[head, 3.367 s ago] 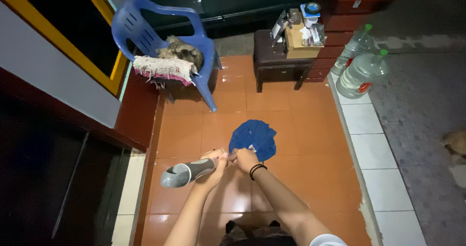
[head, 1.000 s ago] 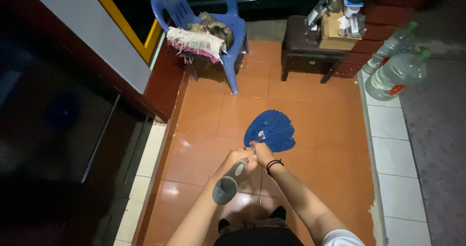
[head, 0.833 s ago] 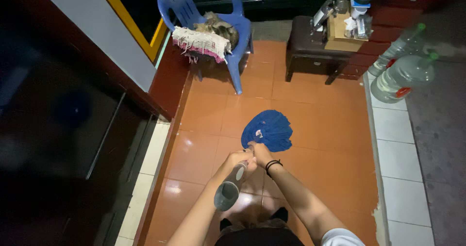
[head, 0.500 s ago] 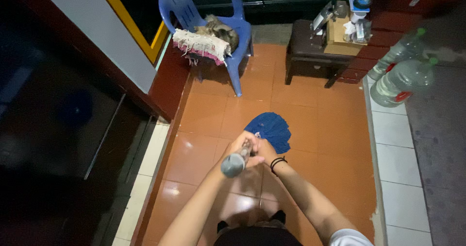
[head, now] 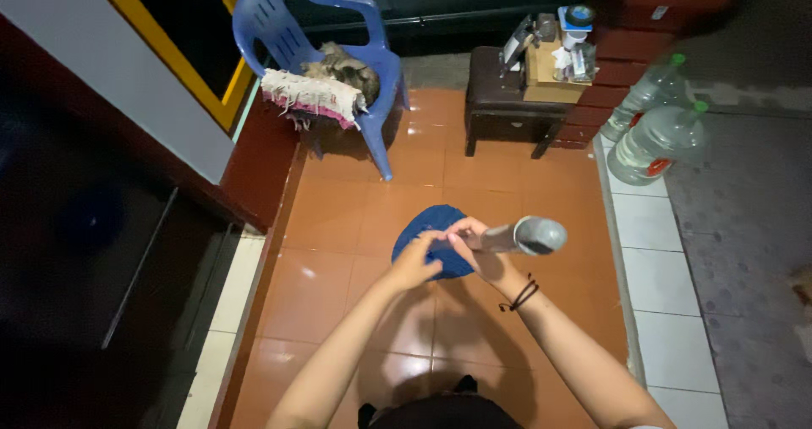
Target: The person mops a tiled floor using a blue spin mop, moving from a patterned tile area to a solid orange tile area. A cat walks into the frame and interacts with the person's legs and the mop handle during the task.
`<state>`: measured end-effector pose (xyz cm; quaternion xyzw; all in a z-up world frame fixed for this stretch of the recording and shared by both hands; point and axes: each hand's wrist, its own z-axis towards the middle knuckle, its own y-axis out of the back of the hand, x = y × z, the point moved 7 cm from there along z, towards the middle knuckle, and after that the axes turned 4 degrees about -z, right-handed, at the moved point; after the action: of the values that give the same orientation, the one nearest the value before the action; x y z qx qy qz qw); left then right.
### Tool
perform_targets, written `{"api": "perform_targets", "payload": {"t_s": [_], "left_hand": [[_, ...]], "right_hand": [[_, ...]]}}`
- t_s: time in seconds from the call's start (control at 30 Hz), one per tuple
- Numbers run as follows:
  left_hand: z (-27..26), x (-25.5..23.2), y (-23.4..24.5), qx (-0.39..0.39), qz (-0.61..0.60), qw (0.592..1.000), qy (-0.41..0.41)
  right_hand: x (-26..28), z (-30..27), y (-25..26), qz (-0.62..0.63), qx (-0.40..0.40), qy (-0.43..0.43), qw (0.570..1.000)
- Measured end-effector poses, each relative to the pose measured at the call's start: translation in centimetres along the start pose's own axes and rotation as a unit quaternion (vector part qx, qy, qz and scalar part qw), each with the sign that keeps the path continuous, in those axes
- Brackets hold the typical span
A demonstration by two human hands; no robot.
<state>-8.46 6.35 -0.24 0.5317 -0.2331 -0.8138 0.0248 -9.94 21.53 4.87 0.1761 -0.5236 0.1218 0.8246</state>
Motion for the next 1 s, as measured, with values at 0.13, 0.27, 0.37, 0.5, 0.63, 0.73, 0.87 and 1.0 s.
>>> {"api": "perform_targets", "payload": {"t_s": [0.13, 0.27, 0.37, 0.5, 0.63, 0.73, 0.87, 1.0], "left_hand": [[2.2, 2.3, -6.8, 0.054, -0.054, 0.997, 0.032], [4.0, 4.8, -11.0, 0.098, -0.060, 0.992, 0.056], [4.2, 3.8, -12.3, 0.144, -0.102, 0.981, 0.087], [4.8, -0.1, -12.2, 0.162, -0.038, 0.982, 0.084], [4.8, -1.3, -12.1, 0.154, 0.003, 0.987, 0.045], [4.5, -0.7, -11.9, 0.147, -0.004, 0.988, 0.047], [3.9, -0.6, -11.1, 0.143, -0.020, 0.987, 0.076], [3.6, -1.2, -9.8, 0.132, -0.027, 0.988, 0.073]], "right_hand": [[3.7, -2.0, 1.4, 0.045, 0.038, -0.063, 0.996], [5.8, -3.5, 3.7, 0.017, 0.047, -0.014, 0.999], [6.5, -4.8, 4.9, 0.005, 0.048, 0.033, 0.998], [6.9, -5.9, 5.9, 0.033, 0.042, 0.033, 0.998], [6.9, -6.1, 6.1, 0.003, 0.059, 0.029, 0.998], [6.6, -5.8, 6.0, 0.001, 0.073, 0.038, 0.997], [6.4, -5.6, 5.3, -0.019, 0.076, 0.040, 0.996], [7.5, -5.0, 4.4, -0.046, 0.092, 0.080, 0.991]]}}
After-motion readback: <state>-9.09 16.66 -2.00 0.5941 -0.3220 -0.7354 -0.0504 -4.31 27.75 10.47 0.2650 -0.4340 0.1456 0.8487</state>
